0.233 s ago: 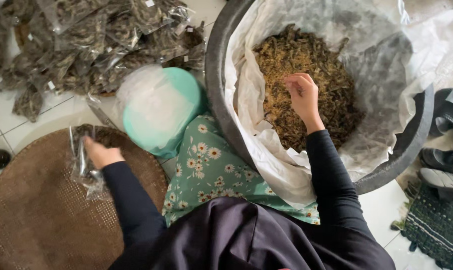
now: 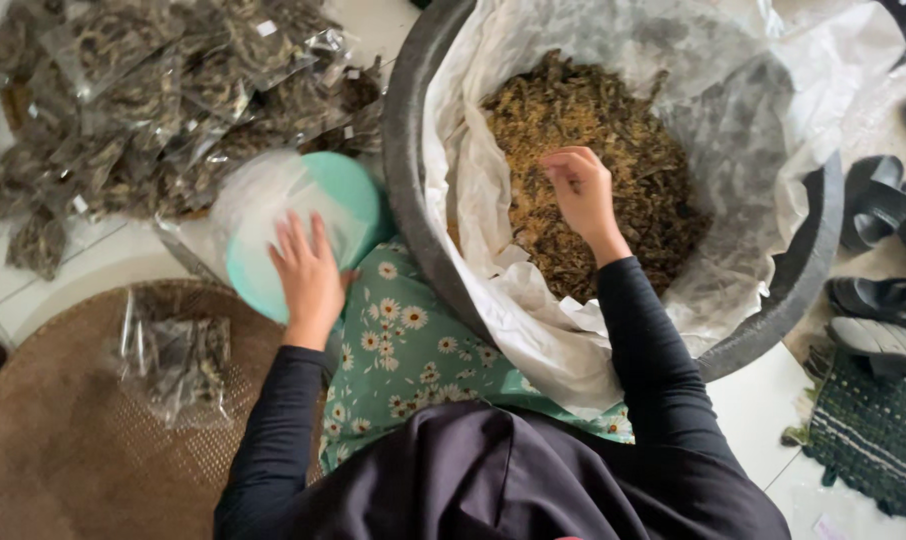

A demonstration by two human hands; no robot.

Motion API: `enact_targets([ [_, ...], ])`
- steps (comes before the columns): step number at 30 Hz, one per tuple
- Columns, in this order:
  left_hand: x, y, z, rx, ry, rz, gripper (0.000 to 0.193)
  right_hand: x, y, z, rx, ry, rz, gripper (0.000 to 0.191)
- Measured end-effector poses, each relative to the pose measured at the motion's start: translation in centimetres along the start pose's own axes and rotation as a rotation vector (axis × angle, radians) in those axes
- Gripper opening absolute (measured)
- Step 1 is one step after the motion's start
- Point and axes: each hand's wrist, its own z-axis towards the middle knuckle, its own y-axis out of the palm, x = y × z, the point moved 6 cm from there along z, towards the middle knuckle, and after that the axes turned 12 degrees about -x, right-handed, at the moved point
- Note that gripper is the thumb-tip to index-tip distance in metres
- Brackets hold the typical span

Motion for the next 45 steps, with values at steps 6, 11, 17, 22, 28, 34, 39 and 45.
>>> enact_targets([
  [6, -0.8, 4.7, -2.3, -0.260, -0.087, -0.119, 0.039, -4.3, -1.5, -0.3, -0.015, -0.067, 0.028, 0.018],
  [11, -2.6, 1.9, -4.0, -0.115, -0.075, -0.285, 0.009, -6.4, -1.4, -0.5, -0.014, -0.017, 0.097, 0.017],
  [17, -4.9, -2.0, -2.1, 0.063, -0.187, -0.426, 0.021, -7.9, -5.4, -0.8, 0.013, -0.012, 0.198, 0.015],
  [22, -4.6, -1.1, -1.6, -0.069, -0.193, -0.346, 0.041, -6.4, -8.5, -3.1, 0.079, 0.037, 0.185, 0.013],
  [28, -2.6, 0.4, -3.5, -0.324, -0.212, -0.274, 0.045, -4.0, -8.9, -5.2, 0.121, 0.140, 0.229, 0.011],
  [34, -0.7, -0.9, -4.4, -0.207, 0.219, -0.242, 0.044, -5.7, -9.8, -5.5, 0.102, 0.114, 0.121, 0.010],
  [39, 0.2, -1.2, -6.2, -0.311, -0.028, -0.141, 0.026, -6.6, -10.3, -5.5, 0.087, 0.172, 0.032, 0.013],
  [45, 0.4, -7.1, -5.5, -0.232, -0.220, -0.244, 0.011, -5.7, -9.8, -5.5, 0.113, 0.205, 0.061, 0.012],
])
